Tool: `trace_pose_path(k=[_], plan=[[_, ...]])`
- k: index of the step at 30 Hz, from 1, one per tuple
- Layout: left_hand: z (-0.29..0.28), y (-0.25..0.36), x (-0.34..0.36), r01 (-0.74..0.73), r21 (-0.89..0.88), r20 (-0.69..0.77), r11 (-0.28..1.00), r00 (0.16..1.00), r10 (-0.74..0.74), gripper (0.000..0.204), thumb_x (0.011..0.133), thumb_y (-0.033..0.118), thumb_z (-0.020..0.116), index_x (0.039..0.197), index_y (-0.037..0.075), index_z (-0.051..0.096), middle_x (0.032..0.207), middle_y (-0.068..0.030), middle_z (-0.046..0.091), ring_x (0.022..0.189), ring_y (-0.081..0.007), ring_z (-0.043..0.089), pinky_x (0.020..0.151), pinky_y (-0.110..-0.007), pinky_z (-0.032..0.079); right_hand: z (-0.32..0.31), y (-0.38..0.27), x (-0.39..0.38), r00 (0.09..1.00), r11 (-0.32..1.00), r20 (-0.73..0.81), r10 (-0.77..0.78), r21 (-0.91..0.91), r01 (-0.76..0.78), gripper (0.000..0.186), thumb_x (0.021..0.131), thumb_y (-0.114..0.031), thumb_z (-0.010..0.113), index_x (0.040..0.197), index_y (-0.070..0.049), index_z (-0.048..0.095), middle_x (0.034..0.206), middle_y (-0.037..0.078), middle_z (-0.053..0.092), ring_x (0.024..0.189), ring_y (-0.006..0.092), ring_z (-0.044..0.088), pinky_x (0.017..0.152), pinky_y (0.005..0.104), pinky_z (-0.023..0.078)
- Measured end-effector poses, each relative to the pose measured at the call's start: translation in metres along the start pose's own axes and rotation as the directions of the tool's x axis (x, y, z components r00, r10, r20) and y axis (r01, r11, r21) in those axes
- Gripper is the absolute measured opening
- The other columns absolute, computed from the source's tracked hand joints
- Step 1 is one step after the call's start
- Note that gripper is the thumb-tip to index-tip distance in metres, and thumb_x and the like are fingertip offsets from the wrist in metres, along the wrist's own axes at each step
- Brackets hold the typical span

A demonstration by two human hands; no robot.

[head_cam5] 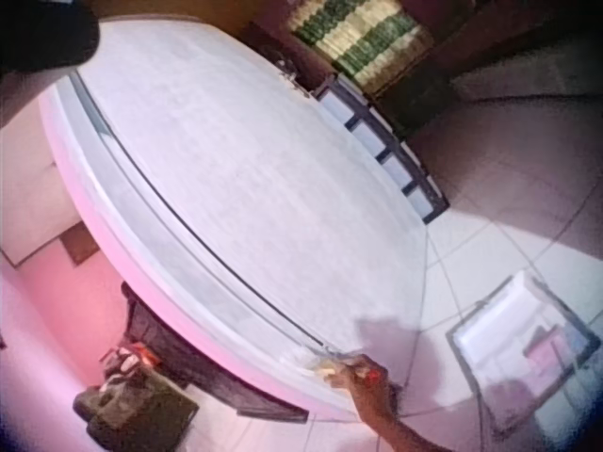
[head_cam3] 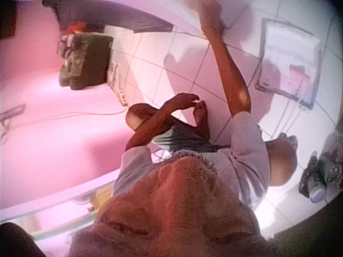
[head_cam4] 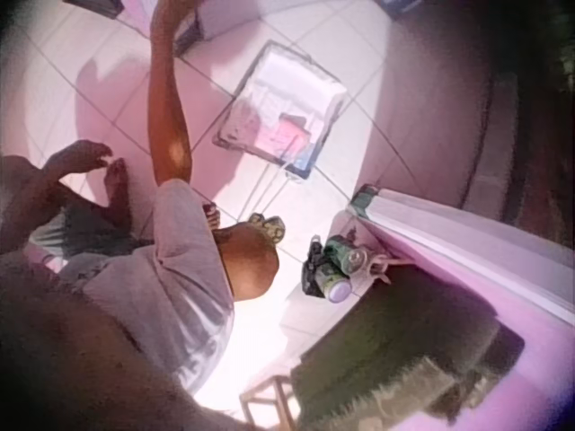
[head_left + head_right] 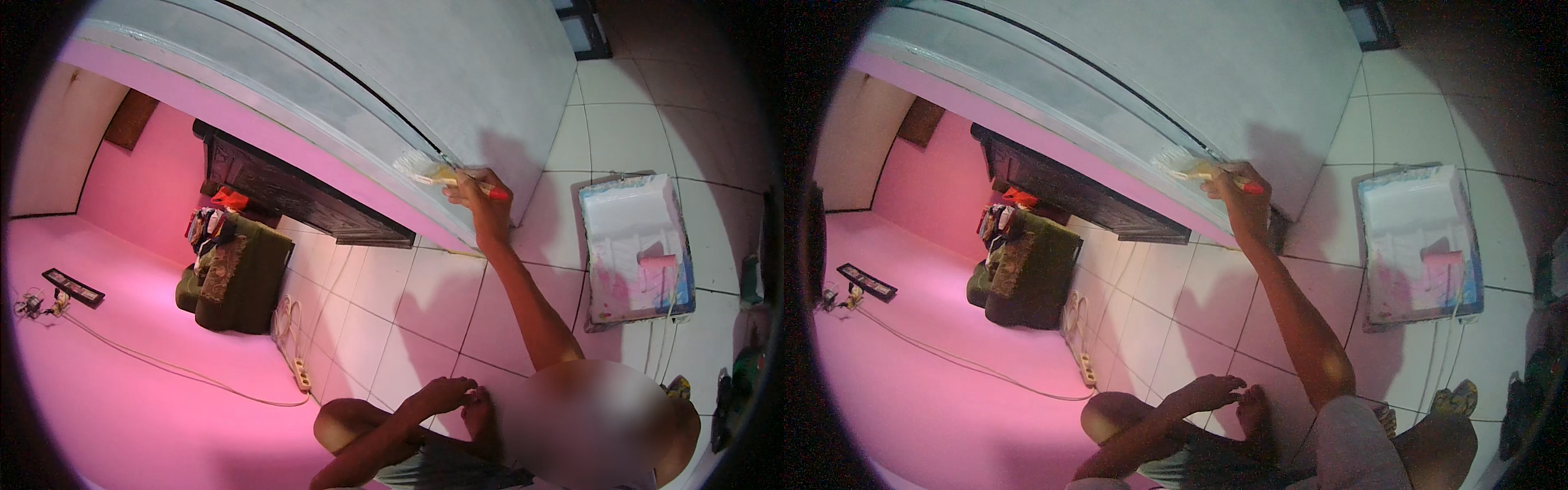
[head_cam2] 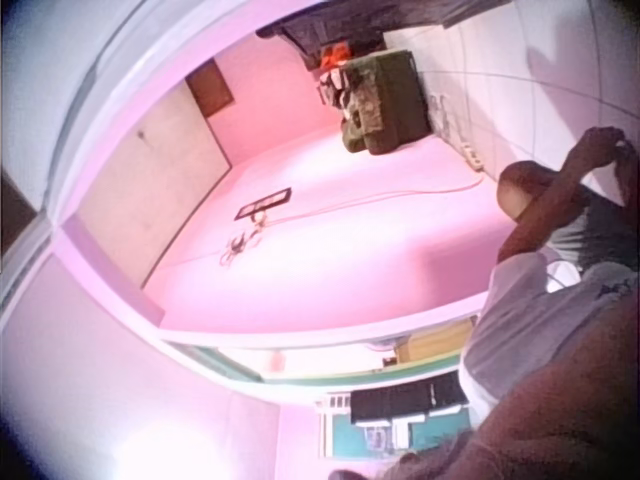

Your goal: The person paints a door frame white using a small roller and a paintbrush. They first apply paint with the roller along the upper frame, then switch to a brush to cover the lower sections and edges while sitting on the floor.

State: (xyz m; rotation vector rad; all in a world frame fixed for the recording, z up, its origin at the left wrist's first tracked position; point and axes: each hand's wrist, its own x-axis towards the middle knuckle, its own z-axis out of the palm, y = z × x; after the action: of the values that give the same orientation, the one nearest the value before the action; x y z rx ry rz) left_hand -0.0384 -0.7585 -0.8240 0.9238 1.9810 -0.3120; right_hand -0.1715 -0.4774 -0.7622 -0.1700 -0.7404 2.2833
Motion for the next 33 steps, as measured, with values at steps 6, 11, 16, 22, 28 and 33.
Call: trace_pose_path(k=[6, 11, 16, 22, 28, 33], plan=[[0.003, 0.0, 0.0, 0.012, -0.017, 0.008, 1.0, 1.0, -0.012, 0.043, 0.098, 0.036, 0.05, 0.133, 0.01, 0.052, 0.131, -0.0127, 0.057, 0.11, -0.0316, 0.061, 0.095, -0.044, 0.048, 0.041, -0.041, -0.006, 0.983, 0.976, -0.026, -0.182, 0.119, 0.184, 0.021, 0.091, -0.013, 0.064, 0.101, 0.005, 0.06, 0.094, 0.017, 0.068, 0.082, 0.0229, 0.071, 0.072, 0.0306, 0.058], [-0.009, 0.006, -0.002, 0.032, -0.013, 0.004, 0.999, 0.999, -0.032, 0.043, 0.098, 0.034, 0.05, 0.133, 0.01, 0.051, 0.132, -0.0128, 0.057, 0.111, -0.0319, 0.061, 0.096, -0.044, 0.047, 0.065, -0.048, -0.005, 0.961, 0.965, 0.091, -0.26, -0.003, 0.261, 0.018, 0.094, -0.009, 0.059, 0.106, 0.004, 0.061, 0.095, 0.013, 0.069, 0.081, 0.0196, 0.071, 0.073, 0.0285, 0.057], [-0.005, 0.004, -0.003, 0.021, -0.023, -0.008, 1.0, 1.0, -0.021, 0.044, 0.098, 0.036, 0.05, 0.133, 0.009, 0.051, 0.132, -0.0127, 0.057, 0.111, -0.0327, 0.061, 0.096, -0.044, 0.047, 0.026, -0.013, -0.026, 0.954, 0.932, 0.097, -0.283, -0.208, 0.298, 0.016, 0.092, -0.007, 0.06, 0.103, 0.005, 0.062, 0.091, 0.012, 0.068, 0.079, 0.0178, 0.07, 0.073, 0.0259, 0.056], [-0.01, 0.012, -0.003, 0.042, -0.029, 0.005, 0.999, 0.999, -0.042, 0.043, 0.098, 0.037, 0.05, 0.132, 0.01, 0.052, 0.13, -0.0132, 0.058, 0.11, -0.0337, 0.061, 0.095, -0.045, 0.048, 0.05, -0.047, -0.013, 0.949, 0.95, 0.017, -0.314, 0.014, 0.313, 0.016, 0.093, -0.006, 0.06, 0.104, 0.005, 0.062, 0.096, 0.012, 0.067, 0.084, 0.0193, 0.07, 0.071, 0.0277, 0.057], [-0.006, 0.001, -0.001, -0.007, -0.026, -0.056, 1.0, 0.998, 0.006, 0.042, 0.098, 0.037, 0.052, 0.129, 0.01, 0.054, 0.128, -0.014, 0.059, 0.108, -0.0336, 0.062, 0.093, -0.044, 0.049, 0.049, -0.042, -0.004, 0.967, 0.975, 0.12, -0.223, 0.022, 0.222, 0.017, 0.093, -0.008, 0.06, 0.105, 0.004, 0.062, 0.101, 0.013, 0.066, 0.087, 0.0223, 0.071, 0.072, 0.0298, 0.058], [-0.003, 0.003, -0.001, -0.005, -0.027, -0.025, 1.0, 1.0, 0.004, 0.041, 0.098, 0.034, 0.052, 0.13, 0.01, 0.054, 0.129, -0.0136, 0.059, 0.108, -0.0332, 0.062, 0.092, -0.044, 0.05, -0.011, 0.001, -0.013, 0.997, 0.999, 0.067, -0.032, 0.031, 0.03, 0.017, 0.091, -0.009, 0.062, 0.104, 0.002, 0.062, 0.101, 0.013, 0.066, 0.088, 0.0235, 0.071, 0.073, 0.0303, 0.059]])
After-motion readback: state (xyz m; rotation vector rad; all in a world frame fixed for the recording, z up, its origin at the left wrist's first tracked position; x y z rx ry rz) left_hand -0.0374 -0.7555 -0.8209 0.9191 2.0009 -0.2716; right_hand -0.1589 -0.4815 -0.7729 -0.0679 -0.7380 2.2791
